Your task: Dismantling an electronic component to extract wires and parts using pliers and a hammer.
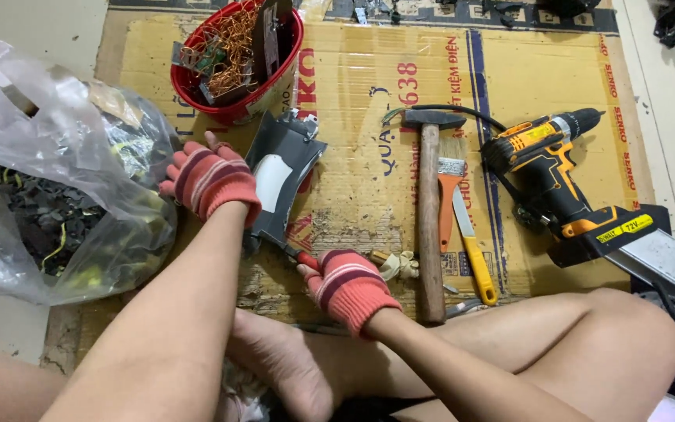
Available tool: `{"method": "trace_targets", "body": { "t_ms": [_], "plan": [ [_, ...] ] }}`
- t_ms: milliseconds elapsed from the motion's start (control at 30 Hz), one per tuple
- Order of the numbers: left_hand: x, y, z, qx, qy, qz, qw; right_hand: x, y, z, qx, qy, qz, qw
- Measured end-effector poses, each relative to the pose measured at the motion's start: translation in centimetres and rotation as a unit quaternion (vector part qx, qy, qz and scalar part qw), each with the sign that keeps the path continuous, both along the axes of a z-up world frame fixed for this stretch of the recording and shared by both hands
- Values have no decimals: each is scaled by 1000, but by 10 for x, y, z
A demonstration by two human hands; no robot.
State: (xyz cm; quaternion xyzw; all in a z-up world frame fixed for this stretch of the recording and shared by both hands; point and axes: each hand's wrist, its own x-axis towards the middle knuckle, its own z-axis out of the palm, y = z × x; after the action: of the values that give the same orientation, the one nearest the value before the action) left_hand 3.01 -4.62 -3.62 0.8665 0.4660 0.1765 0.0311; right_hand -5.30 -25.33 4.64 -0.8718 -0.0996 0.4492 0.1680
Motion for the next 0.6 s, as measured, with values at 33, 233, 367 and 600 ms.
{"method": "trace_targets", "body": {
  "t_ms": [33,233,367,600],
  "plan": [
    [0,1,0,-12,13,-5,1000,1,1,-1,1,3,3,1000],
    [2,7,-9,-41,32,-20,998,3,1,-7,16,-10,12,1000],
    [5,14,6,-188,141,-27,972,-4,2,-17,25,-44,22,998],
    [-10,8,15,-285,231,-224,903,2,-8,9,1,-21,43,999]
  ]
}}
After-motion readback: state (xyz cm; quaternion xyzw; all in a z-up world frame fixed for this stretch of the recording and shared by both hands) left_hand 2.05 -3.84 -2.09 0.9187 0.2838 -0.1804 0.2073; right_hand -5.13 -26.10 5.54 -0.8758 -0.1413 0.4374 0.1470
